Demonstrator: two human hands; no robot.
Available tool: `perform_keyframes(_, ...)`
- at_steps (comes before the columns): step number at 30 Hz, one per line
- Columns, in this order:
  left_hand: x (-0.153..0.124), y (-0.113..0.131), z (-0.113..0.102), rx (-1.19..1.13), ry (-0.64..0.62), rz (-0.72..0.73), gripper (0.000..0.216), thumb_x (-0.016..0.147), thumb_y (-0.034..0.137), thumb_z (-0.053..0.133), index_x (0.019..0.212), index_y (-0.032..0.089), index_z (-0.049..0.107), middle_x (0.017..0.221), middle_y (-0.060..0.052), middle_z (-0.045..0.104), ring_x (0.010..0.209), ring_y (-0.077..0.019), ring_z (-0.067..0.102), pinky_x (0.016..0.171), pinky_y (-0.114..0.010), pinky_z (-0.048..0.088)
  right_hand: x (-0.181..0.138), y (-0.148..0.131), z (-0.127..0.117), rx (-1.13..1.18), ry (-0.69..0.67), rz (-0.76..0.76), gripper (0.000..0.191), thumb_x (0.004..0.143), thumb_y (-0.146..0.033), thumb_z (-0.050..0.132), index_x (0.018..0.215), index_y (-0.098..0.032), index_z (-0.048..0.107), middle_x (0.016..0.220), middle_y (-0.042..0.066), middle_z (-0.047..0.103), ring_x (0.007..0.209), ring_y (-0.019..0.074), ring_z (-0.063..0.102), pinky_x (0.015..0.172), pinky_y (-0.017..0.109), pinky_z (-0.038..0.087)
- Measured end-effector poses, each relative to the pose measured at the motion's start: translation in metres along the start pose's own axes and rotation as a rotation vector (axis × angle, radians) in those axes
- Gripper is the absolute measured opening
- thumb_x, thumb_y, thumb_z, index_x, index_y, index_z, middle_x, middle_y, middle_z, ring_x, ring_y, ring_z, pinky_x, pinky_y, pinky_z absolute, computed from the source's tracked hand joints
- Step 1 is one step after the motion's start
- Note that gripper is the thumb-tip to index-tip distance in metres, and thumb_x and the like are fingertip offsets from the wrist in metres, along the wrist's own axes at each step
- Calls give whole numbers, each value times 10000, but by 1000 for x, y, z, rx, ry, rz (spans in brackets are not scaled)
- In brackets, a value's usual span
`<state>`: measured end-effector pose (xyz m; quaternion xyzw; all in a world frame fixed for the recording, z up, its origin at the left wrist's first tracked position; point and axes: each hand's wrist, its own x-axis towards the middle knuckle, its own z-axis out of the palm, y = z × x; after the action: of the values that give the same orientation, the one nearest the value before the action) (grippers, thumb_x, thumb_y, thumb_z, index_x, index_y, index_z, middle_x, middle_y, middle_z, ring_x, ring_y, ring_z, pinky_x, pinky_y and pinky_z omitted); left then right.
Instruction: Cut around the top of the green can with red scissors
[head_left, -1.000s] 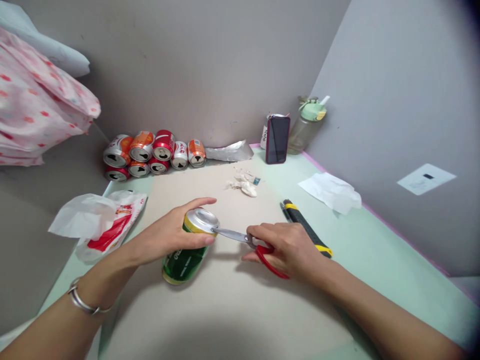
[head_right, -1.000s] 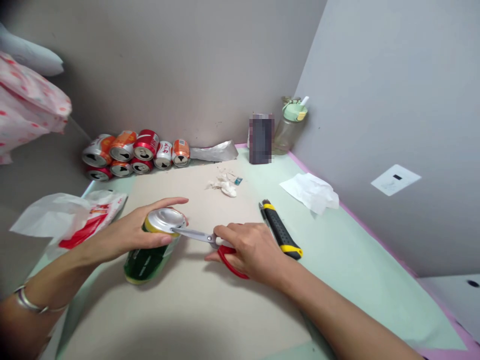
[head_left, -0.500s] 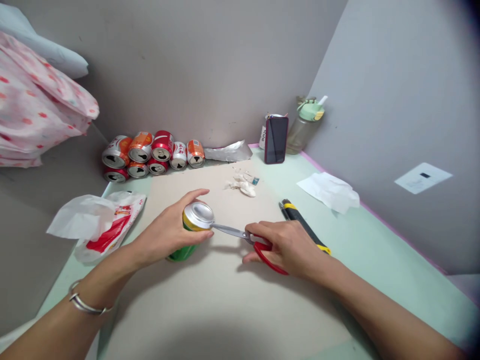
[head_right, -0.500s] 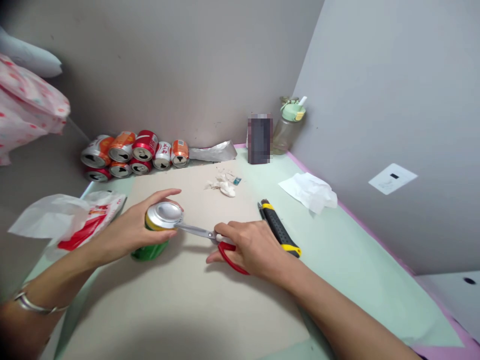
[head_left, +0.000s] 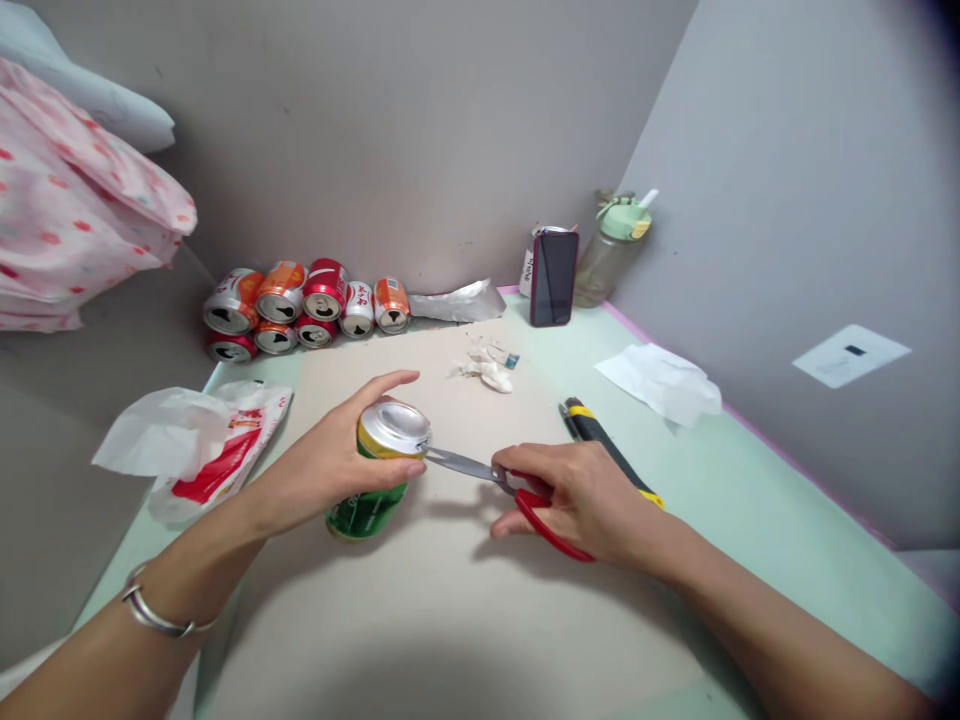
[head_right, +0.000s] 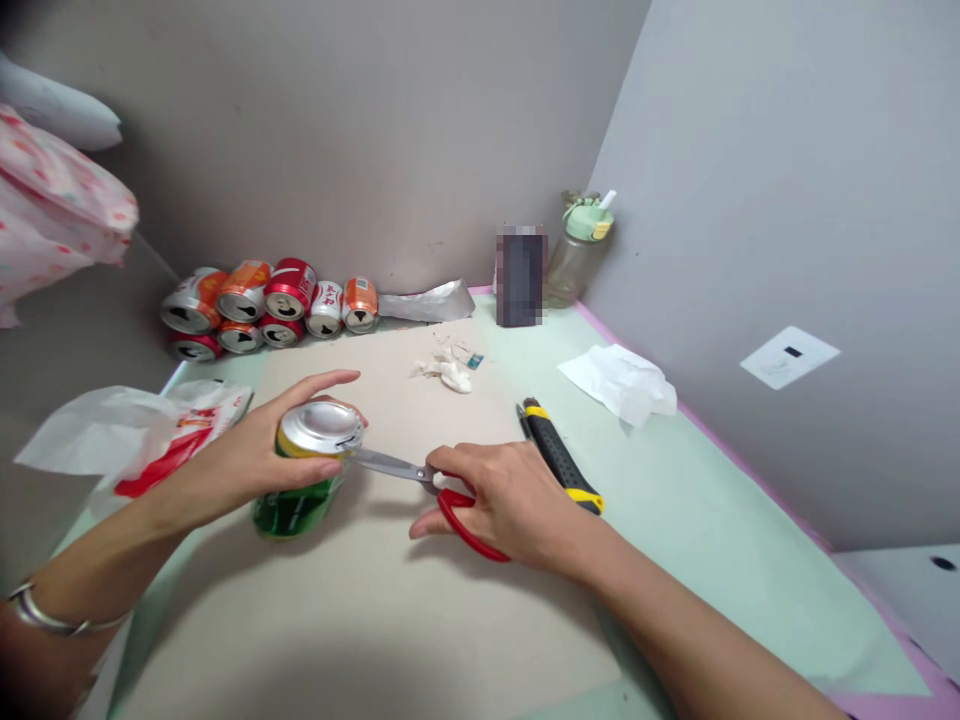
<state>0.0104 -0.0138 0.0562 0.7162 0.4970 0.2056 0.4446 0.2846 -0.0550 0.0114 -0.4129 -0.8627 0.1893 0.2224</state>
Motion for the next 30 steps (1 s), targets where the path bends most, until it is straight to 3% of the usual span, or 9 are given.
perform_keyframes(17,-3,4,2,-35,-190,-44,853,753,423,772,1486,345,342,1168,-24,665,1086,-280,616,971,-409,450,1,-5,0,-18,0,-64,558,889,-730,531,910,-188,663,650,-26,549,539,117,415,527,242,273)
perform_keyframes(24,0,3,5,-63,-127,-58,854,732,436,784,1478,295,393,1263,-64,660,1153,-299,606,1065,-443,399,0,-3,5,-109,57,-113,541,932,-697,500,936,-174,638,677,-5,590,537,126,468,535,248,274)
perform_keyframes(30,-1,3,6,-65,-120,-68,858,728,493,776,1475,283,412,1273,-82,669,1162,-321,607,1055,-467,418,-3,-6,10,-175,87,-99,528,975,-669,442,905,-177,622,660,4,606,525,135,488,522,253,258)
